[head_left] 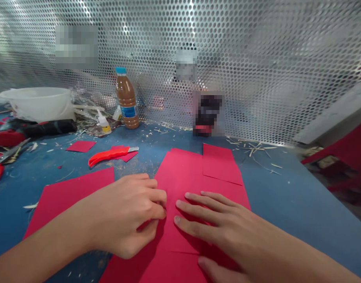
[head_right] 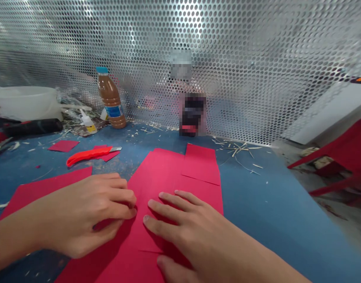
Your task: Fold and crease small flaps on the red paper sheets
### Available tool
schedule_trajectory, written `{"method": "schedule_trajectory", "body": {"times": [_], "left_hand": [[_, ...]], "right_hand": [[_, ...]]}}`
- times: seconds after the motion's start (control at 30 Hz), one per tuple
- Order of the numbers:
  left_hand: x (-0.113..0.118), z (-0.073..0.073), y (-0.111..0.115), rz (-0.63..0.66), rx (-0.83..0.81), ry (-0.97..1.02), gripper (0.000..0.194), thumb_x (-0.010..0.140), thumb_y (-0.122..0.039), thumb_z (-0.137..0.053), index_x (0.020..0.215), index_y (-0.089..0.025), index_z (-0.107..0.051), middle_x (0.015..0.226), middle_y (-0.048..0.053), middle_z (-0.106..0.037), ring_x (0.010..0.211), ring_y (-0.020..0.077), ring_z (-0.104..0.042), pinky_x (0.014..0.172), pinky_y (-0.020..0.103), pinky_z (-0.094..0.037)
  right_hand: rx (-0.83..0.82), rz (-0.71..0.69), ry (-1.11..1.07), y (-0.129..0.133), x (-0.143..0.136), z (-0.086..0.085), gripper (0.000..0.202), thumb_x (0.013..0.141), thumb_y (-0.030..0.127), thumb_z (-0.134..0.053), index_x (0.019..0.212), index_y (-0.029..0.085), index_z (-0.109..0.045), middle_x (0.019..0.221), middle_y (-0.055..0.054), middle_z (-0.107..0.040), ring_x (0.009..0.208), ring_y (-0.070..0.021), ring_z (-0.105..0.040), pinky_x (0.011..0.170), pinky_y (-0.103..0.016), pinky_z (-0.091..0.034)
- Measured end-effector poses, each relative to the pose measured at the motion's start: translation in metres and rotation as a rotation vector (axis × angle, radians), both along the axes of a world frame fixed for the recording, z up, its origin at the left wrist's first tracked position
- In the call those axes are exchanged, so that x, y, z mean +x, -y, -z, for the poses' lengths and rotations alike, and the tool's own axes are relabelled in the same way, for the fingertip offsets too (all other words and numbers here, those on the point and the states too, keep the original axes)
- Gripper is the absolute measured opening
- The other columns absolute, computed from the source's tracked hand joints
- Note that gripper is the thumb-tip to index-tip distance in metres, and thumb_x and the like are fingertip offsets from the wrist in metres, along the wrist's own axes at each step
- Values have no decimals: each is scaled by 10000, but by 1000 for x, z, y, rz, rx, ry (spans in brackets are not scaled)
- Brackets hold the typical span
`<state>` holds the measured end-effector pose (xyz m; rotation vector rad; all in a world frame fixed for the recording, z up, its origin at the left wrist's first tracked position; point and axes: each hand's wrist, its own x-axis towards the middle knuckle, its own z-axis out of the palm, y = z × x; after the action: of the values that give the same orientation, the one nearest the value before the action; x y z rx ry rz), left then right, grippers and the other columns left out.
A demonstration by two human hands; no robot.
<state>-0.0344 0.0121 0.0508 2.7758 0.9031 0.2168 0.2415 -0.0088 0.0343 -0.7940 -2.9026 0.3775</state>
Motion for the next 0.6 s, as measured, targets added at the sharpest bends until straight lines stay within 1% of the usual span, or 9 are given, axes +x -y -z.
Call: {"method": "schedule_trajectory", "body": {"times": [0.1,0.2,0.3,0.4,0.5,0.6], "left_hand": [[2,-1,-1,74,-47,-111,155,847,-124,-621,836,-233,-731,879,12,-757,807,224,-640,793,408,-453],[3,1,-1,73,-64,-106,147,832,-124,-633,846,-239,-724,882,3,-749,830,229,-623,811,424,-441],[5,3,0,77,-57,-110,105,814,-136,-650,813,-231,-694,871,1,-734,824,226,-604,794,424,-433],[6,5,3,88,-35,-121,80,810,-150,-667,770,-218,-653,849,-4,-714,792,216,-578,767,421,-424],[7,7,5,96,-2,-139,69,843,-183,-682,786,-213,-656,871,2,-713,792,218,-577,785,435,-423],[8,7,6,89,-8,-138,71,854,-190,-693,790,-213,-671,887,5,-714,808,220,-593,816,433,-434]], "right_hand": [[-10,41,15,-2,2,5,560,1012,457,-641,1548,338,-529,1614,0,-500,1455,-306,-531,1228,-542,-423],[-1,73,19,-6,3,10,538,1028,498,-599,1540,345,-531,1616,4,-504,1452,-317,-533,1198,-585,-435],[9,77,-5,-9,2,13,492,1036,476,-586,1508,343,-558,1590,-5,-548,1427,-309,-557,1162,-574,-459],[33,78,-65,-9,0,19,434,1031,423,-595,1449,309,-617,1539,-35,-610,1377,-310,-596,1125,-554,-473],[57,114,-129,-7,-3,27,404,1006,399,-619,1392,292,-665,1493,-41,-653,1329,-334,-621,1118,-581,-456],[69,146,-174,-5,-5,32,397,981,389,-642,1364,293,-689,1453,-42,-683,1284,-351,-643,1113,-599,-448]]}}
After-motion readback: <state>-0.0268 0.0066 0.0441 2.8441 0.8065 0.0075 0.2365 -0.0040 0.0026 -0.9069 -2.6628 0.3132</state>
